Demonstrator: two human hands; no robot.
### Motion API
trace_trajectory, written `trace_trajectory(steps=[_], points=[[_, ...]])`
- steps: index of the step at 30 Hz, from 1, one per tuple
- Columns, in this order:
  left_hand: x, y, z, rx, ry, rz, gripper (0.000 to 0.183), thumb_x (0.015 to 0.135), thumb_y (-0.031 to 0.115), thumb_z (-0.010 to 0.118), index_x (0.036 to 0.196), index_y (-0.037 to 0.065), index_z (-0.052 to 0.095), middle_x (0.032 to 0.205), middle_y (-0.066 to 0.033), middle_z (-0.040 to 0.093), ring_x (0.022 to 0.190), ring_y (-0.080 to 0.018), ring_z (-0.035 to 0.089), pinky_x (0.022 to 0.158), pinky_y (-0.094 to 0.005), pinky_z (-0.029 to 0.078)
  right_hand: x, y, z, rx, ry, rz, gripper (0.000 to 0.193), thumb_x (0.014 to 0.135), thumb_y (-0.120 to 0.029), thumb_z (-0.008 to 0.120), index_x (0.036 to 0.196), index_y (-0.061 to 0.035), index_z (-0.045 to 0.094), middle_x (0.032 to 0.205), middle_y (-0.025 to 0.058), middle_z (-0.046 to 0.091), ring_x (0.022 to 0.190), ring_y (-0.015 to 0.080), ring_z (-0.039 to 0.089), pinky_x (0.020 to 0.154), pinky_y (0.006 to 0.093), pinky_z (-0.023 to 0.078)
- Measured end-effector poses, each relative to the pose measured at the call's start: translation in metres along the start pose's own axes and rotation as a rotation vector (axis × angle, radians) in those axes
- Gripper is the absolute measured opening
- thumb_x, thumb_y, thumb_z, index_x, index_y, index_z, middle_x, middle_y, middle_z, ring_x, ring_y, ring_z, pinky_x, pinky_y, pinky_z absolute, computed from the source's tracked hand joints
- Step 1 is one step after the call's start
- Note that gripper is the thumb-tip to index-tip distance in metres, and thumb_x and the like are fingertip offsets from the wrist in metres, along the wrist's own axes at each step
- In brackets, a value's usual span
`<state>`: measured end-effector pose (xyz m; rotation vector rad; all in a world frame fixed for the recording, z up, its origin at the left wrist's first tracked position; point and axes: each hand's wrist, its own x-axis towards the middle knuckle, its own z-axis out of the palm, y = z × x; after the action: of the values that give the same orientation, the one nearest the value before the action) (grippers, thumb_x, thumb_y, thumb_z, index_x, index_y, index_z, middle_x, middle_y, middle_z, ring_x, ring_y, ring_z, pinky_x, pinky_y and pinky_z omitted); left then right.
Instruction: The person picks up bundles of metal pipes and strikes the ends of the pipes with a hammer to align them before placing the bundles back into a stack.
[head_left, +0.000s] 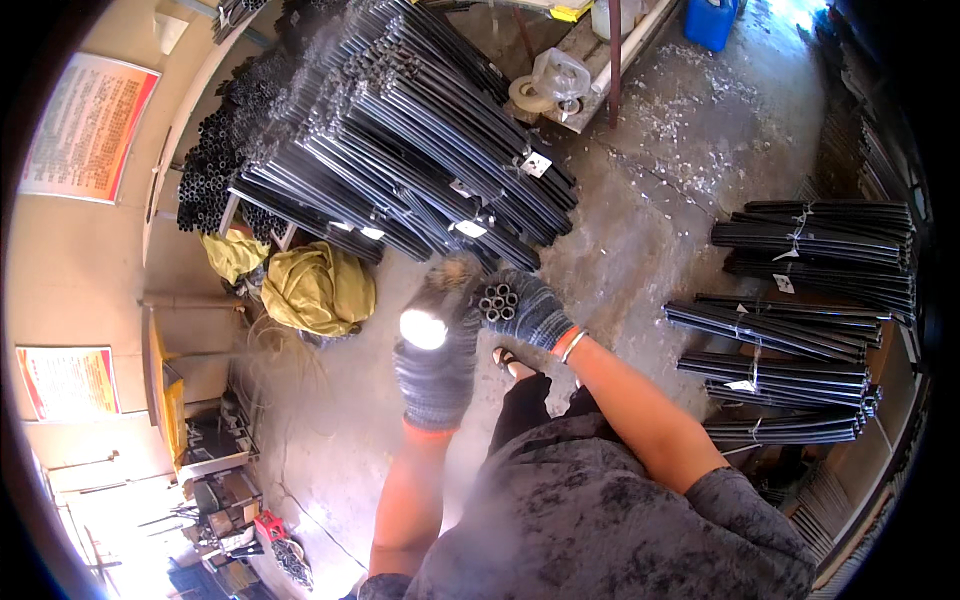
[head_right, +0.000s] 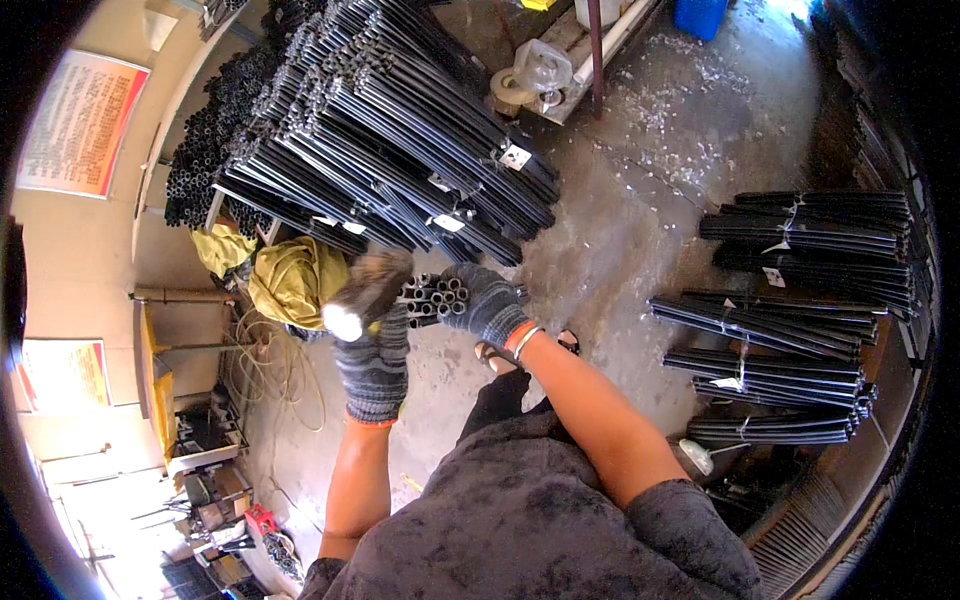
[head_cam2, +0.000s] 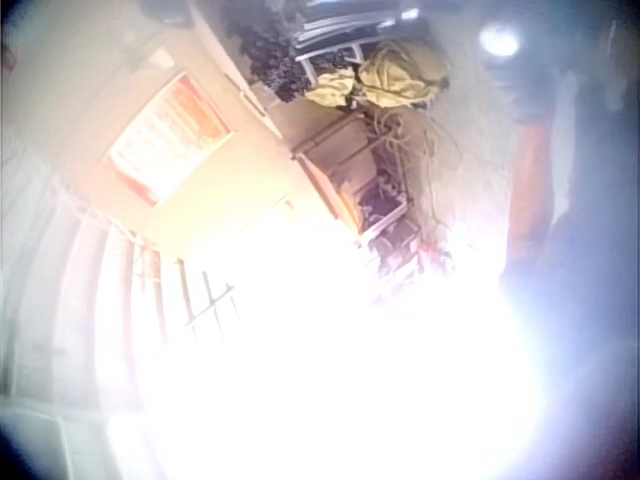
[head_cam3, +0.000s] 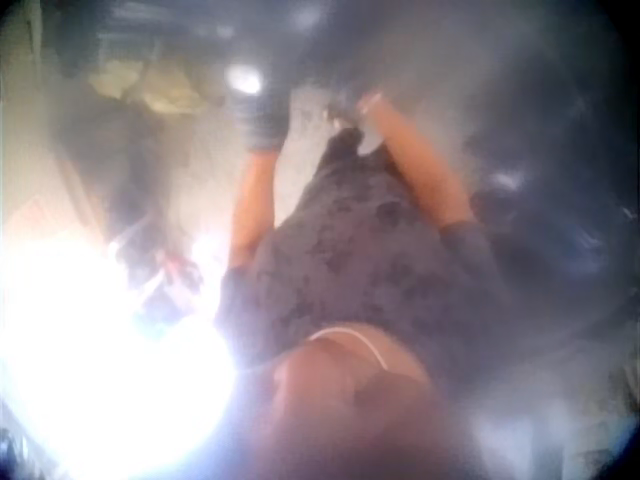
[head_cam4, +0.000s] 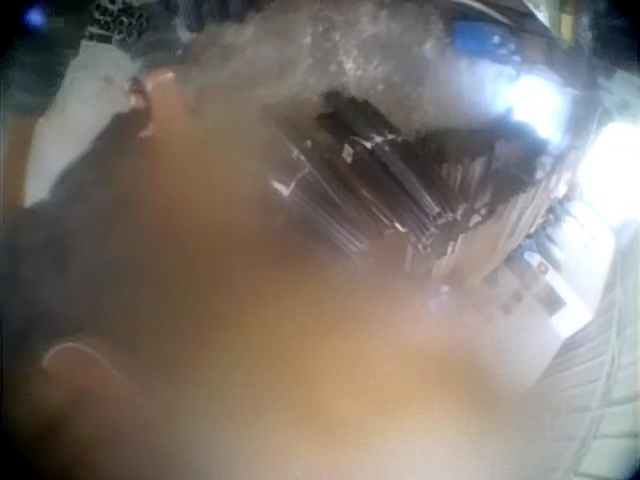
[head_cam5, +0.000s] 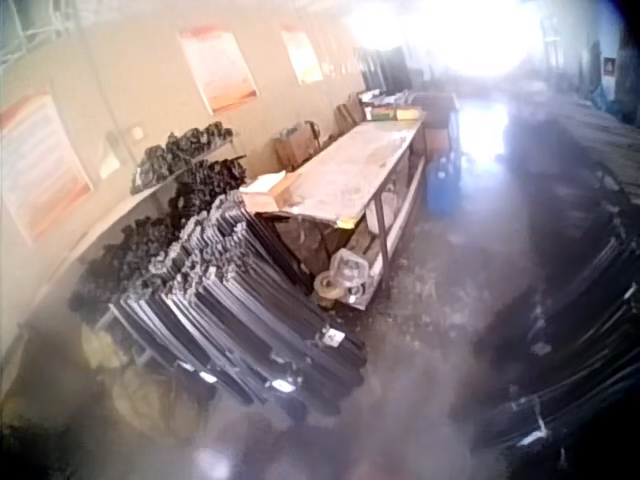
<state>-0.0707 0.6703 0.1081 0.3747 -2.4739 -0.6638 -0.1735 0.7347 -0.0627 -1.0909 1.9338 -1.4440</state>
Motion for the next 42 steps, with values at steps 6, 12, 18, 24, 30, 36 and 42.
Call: trace_trajectory(steps=[6, 12, 18, 24, 30, 36, 42], points=[[-0.035, -0.023, 0.038, 0.457, -0.528, -0.322, 0.029, 0.085, 0.027, 0.064, 0.104, 0.004, 0.061, 0.082, -0.0185, 0.065, 0.074, -0.0349, 0.063, 0.064, -0.0424, 0.049, -0.003, 0.042, 0.034, -0.400, 0.052, -0.225, 0.039, 0.077, -0.035, 0.063, 0.104, -0.0075, 0.060, 0.101, 0.0120, 0.064, 0.099, 0.0257, 0.060, 0.085, 0.0358, 0.047], [-0.030, -0.033, 0.026, -0.265, -0.150, -0.474, 0.015, 0.085, 0.015, 0.064, 0.094, 0.002, 0.063, 0.072, -0.0105, 0.065, 0.061, -0.0240, 0.061, 0.058, -0.0325, 0.048, 0.002, 0.011, 0.008, 0.017, -0.067, 0.078, 0.048, 0.070, -0.029, 0.076, 0.109, -0.0068, 0.058, 0.114, 0.0124, 0.060, 0.104, 0.0257, 0.059, 0.090, 0.0345, 0.046], [-0.022, -0.063, 0.010, -1.009, 0.115, -0.727, 0.024, 0.080, 0.011, 0.069, 0.102, 0.005, 0.062, 0.088, 0.0007, 0.064, 0.076, -0.0092, 0.058, 0.069, -0.0239, 0.046, -0.001, 0.019, 0.017, 0.109, 0.047, 0.037, 0.061, 0.076, -0.024, 0.071, 0.127, -0.0016, 0.046, 0.118, 0.0170, 0.056, 0.109, 0.0311, 0.054, 0.093, 0.0390, 0.044], [-0.007, -0.074, 0.024, -0.992, -0.081, -0.718, 0.032, 0.079, 0.011, 0.072, 0.109, 0.003, 0.062, 0.098, -0.0015, 0.064, 0.084, -0.0097, 0.058, 0.074, -0.0251, 0.048, -0.005, -0.046, 0.004, -0.154, 0.176, -0.135, 0.071, 0.070, -0.017, 0.075, 0.131, -0.0026, 0.042, 0.123, 0.0191, 0.050, 0.110, 0.0331, 0.052, 0.097, 0.0372, 0.040], [-0.003, -0.059, 0.047, -1.075, -0.016, -0.563, 0.056, 0.078, 0.000, 0.068, 0.129, 0.002, 0.044, 0.113, -0.0080, 0.060, 0.101, -0.0153, 0.058, 0.088, -0.0285, 0.048, 0.003, -0.025, 0.006, 0.619, -0.086, 0.159, 0.069, 0.068, -0.020, 0.077, 0.125, -0.0024, 0.042, 0.119, 0.0144, 0.051, 0.110, 0.0272, 0.052, 0.099, 0.0344, 0.039], [-0.007, -0.064, 0.059, -1.549, -0.032, -0.527, 0.080, 0.072, 0.003, 0.075, 0.138, 0.001, 0.030, 0.126, -0.0104, 0.051, 0.113, -0.0176, 0.051, 0.094, -0.0302, 0.045, 0.018, -0.010, 0.023, 1.088, -0.045, 0.309, 0.040, 0.091, -0.020, 0.054, 0.125, -0.0053, 0.041, 0.118, 0.0092, 0.053, 0.109, 0.0212, 0.053, 0.098, 0.0322, 0.041], [-0.028, -0.112, 0.047, -1.064, -0.142, -0.394, 0.108, 0.061, 0.019, 0.086, 0.145, 0.003, 0.020, 0.141, -0.0127, 0.037, 0.126, -0.0219, 0.039, 0.105, -0.0334, 0.032, 0.003, -0.036, -0.019, 0.192, 0.125, 0.207, 0.062, 0.072, -0.011, 0.076, 0.125, -0.0024, 0.045, 0.110, 0.0095, 0.062, 0.096, 0.0210, 0.062, 0.086, 0.0322, 0.049]])
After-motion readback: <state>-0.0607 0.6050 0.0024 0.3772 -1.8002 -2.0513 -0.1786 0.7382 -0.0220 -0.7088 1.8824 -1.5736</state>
